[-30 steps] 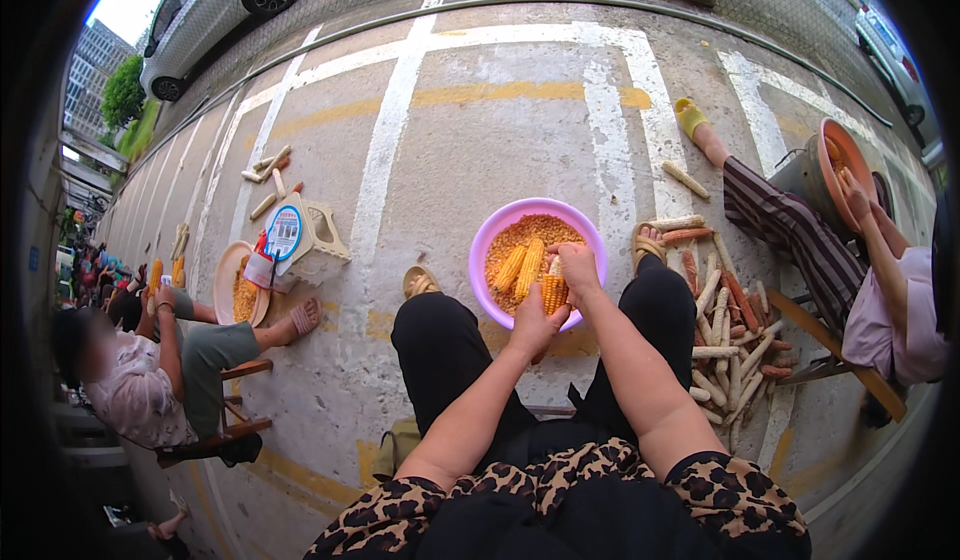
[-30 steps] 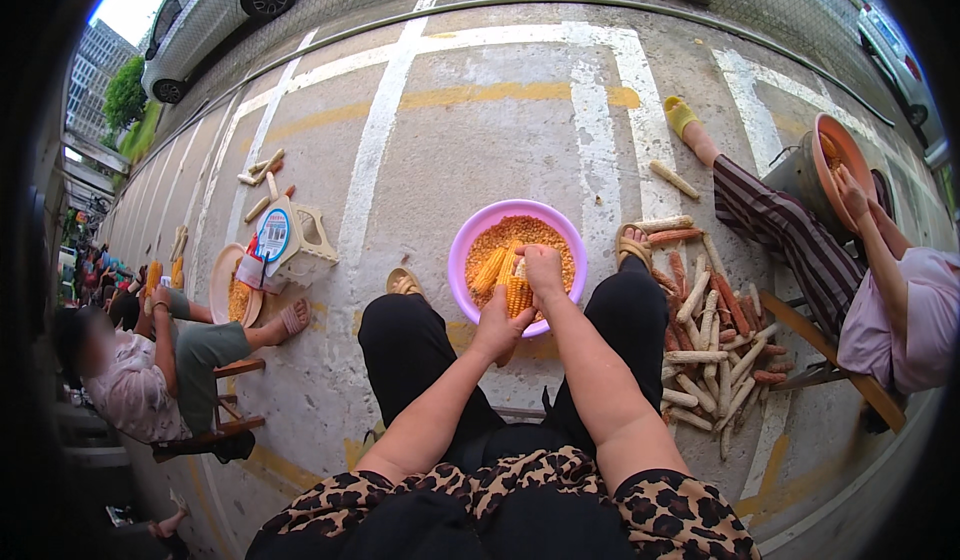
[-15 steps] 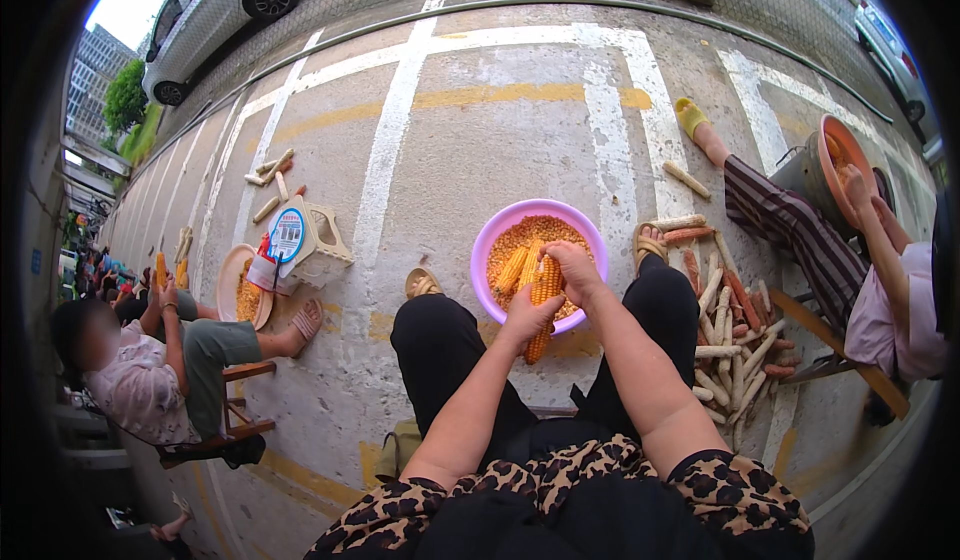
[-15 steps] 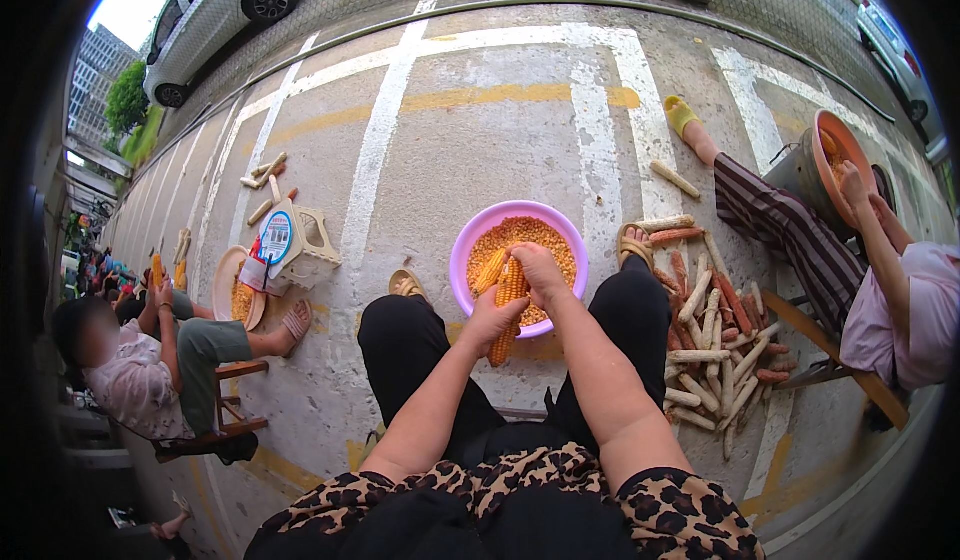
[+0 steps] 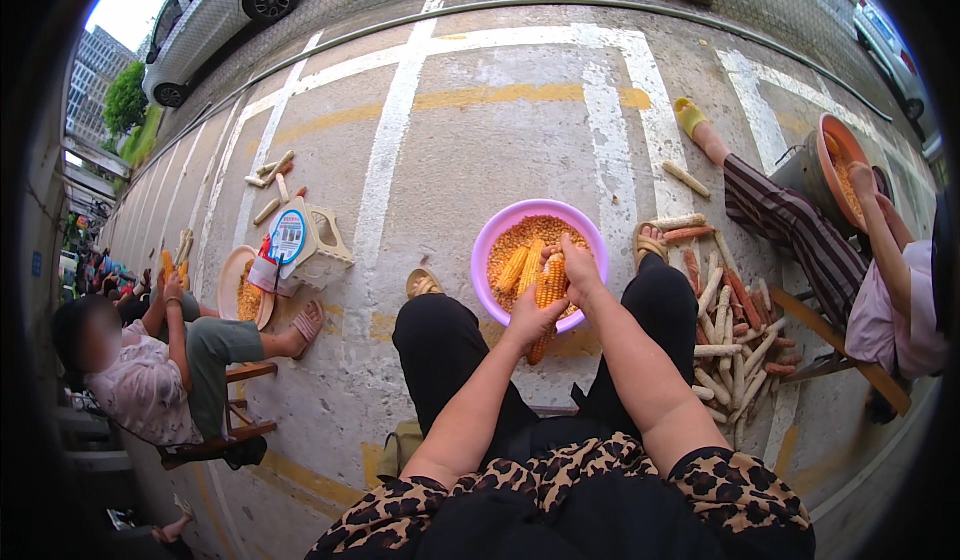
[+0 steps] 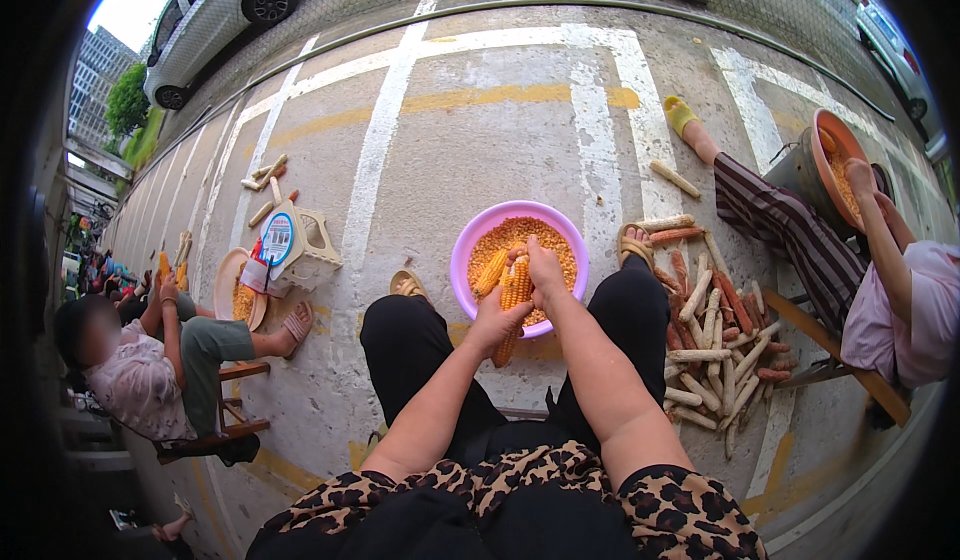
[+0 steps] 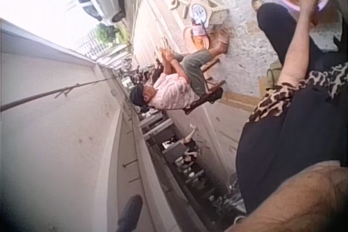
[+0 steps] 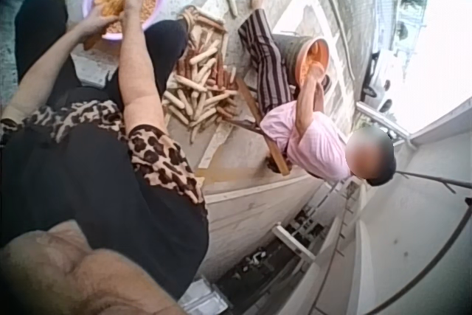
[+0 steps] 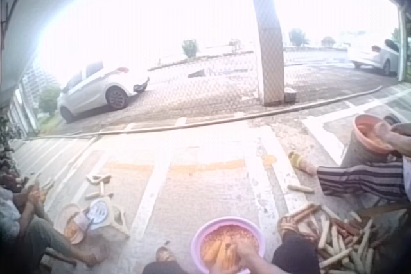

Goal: The person strips corn kernels from a cob by hand into a bowl.

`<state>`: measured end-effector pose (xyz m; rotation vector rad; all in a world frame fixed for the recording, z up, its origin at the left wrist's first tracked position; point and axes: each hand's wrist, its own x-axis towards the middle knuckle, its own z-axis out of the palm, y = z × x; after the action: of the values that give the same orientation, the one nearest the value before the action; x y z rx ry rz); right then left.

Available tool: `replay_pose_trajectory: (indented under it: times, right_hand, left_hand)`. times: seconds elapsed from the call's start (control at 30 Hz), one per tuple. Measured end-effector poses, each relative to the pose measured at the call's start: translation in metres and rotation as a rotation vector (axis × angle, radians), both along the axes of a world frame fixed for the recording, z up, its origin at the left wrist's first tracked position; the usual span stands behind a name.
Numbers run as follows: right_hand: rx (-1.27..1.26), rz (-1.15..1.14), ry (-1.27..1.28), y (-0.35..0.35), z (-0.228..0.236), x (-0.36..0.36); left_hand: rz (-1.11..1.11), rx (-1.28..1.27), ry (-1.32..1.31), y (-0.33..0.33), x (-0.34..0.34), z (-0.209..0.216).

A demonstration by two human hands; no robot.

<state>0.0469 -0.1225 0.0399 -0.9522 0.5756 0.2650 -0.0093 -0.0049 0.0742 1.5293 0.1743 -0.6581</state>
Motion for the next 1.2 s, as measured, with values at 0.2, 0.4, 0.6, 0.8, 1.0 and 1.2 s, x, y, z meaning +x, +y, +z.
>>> replay_pose_trajectory:
  times: [0.2, 0.4, 0.6, 0.8, 1.0, 1.2]
  right_hand:
    - [0.244, 0.085, 0.042, 0.0, 0.022, 0.001]
    - [-0.071, 0.128, -0.143, 0.001, 0.0, -0.002]
    - [-0.184, 0.039, -0.034, 0.001, -0.017, -0.001]
    - [0.075, -0.018, 0.023, -0.003, -0.001, -0.001]
    - [0.013, 0.182, -0.095, -0.003, 0.014, -0.002]
    - [-0.239, 0.22, -0.229, 0.001, 0.007, -0.004]
  left_hand:
    - [0.066, -0.194, 0.197, 0.009, 0.003, -0.007]
    - [0.029, -0.096, 0.17, 0.004, 0.002, -0.002]
    - [-0.007, -0.012, 0.09, -0.003, 0.0, -0.008]
    - [0.013, -0.065, 0.089, 0.0, -0.001, -0.006]
    - [0.051, -0.131, 0.081, 0.007, 0.003, -0.01]
    - [0.062, 0.035, -0.051, 0.001, 0.002, -0.007]
